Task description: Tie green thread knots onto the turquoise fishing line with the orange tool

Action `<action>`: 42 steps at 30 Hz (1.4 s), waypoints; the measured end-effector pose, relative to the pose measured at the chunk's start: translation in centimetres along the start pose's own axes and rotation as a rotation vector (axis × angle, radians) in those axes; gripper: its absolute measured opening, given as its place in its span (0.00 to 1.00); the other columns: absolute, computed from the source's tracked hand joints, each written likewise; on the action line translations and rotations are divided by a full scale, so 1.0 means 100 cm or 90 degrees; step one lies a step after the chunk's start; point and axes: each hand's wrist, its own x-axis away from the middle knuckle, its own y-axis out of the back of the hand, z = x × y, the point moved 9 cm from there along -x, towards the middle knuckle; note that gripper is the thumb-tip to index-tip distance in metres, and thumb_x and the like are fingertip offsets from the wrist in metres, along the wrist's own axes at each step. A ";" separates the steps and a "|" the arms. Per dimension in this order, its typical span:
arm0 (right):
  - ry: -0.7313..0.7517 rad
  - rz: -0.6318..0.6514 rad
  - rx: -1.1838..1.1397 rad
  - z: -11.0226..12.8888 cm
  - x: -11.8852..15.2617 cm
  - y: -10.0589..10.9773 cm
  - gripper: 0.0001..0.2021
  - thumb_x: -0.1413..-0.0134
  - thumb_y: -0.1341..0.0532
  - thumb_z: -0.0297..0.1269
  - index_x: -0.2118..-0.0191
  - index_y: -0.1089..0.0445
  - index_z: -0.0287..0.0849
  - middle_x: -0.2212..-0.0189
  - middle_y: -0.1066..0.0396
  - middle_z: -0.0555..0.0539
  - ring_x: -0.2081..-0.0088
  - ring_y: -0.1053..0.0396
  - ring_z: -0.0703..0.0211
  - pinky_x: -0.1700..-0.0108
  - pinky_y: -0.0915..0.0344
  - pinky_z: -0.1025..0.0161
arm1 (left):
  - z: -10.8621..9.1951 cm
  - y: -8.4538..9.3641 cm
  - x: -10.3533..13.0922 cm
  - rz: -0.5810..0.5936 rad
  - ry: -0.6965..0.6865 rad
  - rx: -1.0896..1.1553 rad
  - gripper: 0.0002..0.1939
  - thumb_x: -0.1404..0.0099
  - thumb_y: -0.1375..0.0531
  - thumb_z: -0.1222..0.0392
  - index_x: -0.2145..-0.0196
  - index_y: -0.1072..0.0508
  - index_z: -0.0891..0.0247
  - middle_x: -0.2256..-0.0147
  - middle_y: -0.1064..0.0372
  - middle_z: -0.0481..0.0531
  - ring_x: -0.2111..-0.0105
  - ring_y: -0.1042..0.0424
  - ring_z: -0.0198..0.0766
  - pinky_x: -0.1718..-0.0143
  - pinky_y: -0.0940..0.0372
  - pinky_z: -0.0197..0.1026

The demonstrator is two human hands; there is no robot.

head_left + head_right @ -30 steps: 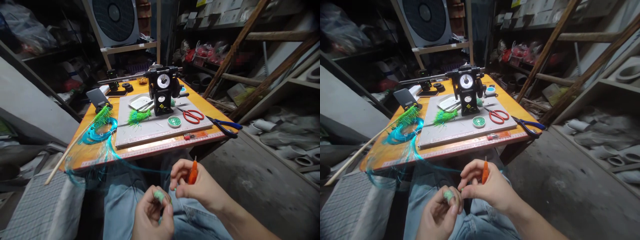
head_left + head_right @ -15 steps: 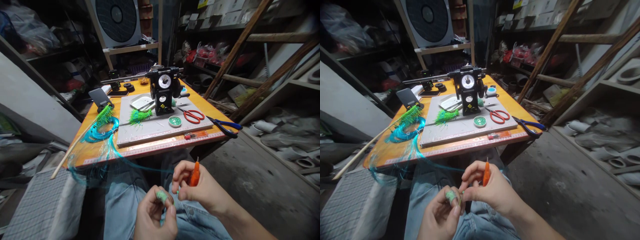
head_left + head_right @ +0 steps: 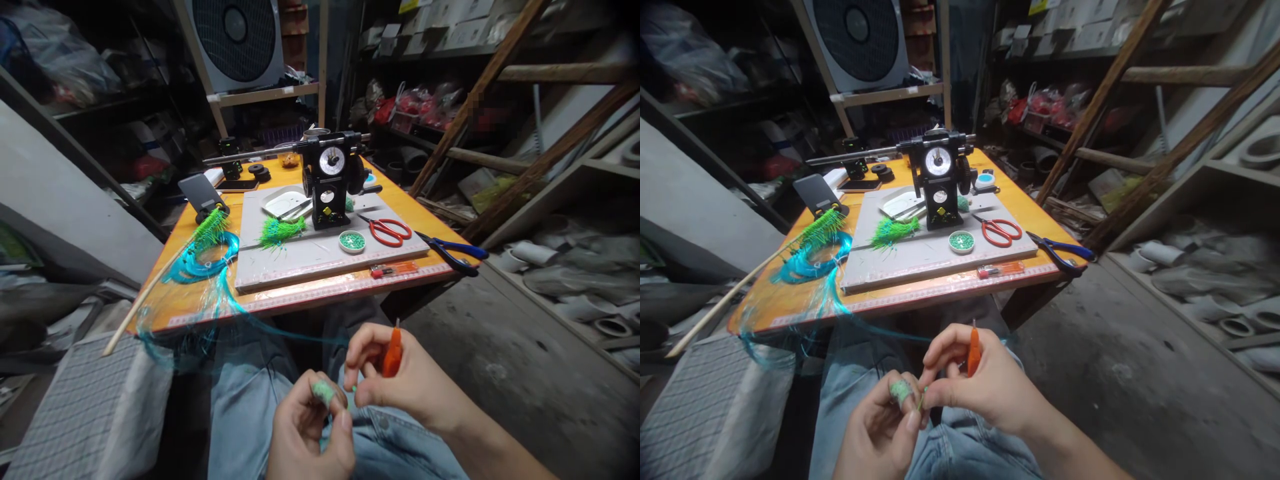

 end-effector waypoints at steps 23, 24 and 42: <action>0.100 -0.035 0.089 0.011 0.004 -0.002 0.18 0.67 0.24 0.31 0.66 0.26 0.42 0.73 0.28 0.53 0.81 0.50 0.73 0.80 0.53 0.71 | 0.011 0.006 -0.003 -0.024 0.080 0.162 0.12 0.49 0.28 0.56 0.78 0.25 0.65 0.78 0.31 0.46 0.76 0.34 0.29 0.72 0.38 0.29; 0.117 -0.025 0.108 0.014 0.004 -0.003 0.18 0.67 0.23 0.32 0.65 0.24 0.43 0.72 0.29 0.53 0.80 0.49 0.72 0.80 0.52 0.70 | 0.010 0.006 -0.004 -0.020 0.073 0.157 0.12 0.48 0.29 0.56 0.77 0.25 0.65 0.78 0.30 0.46 0.76 0.33 0.29 0.71 0.38 0.29; 0.075 0.111 -0.112 0.009 0.009 -0.008 0.08 0.46 0.33 0.42 0.69 0.27 0.43 0.75 0.34 0.53 0.85 0.44 0.76 0.85 0.53 0.75 | -0.013 0.022 -0.007 -0.118 -0.058 -0.029 0.07 0.50 0.33 0.70 0.75 0.19 0.59 0.74 0.28 0.46 0.74 0.29 0.31 0.70 0.34 0.29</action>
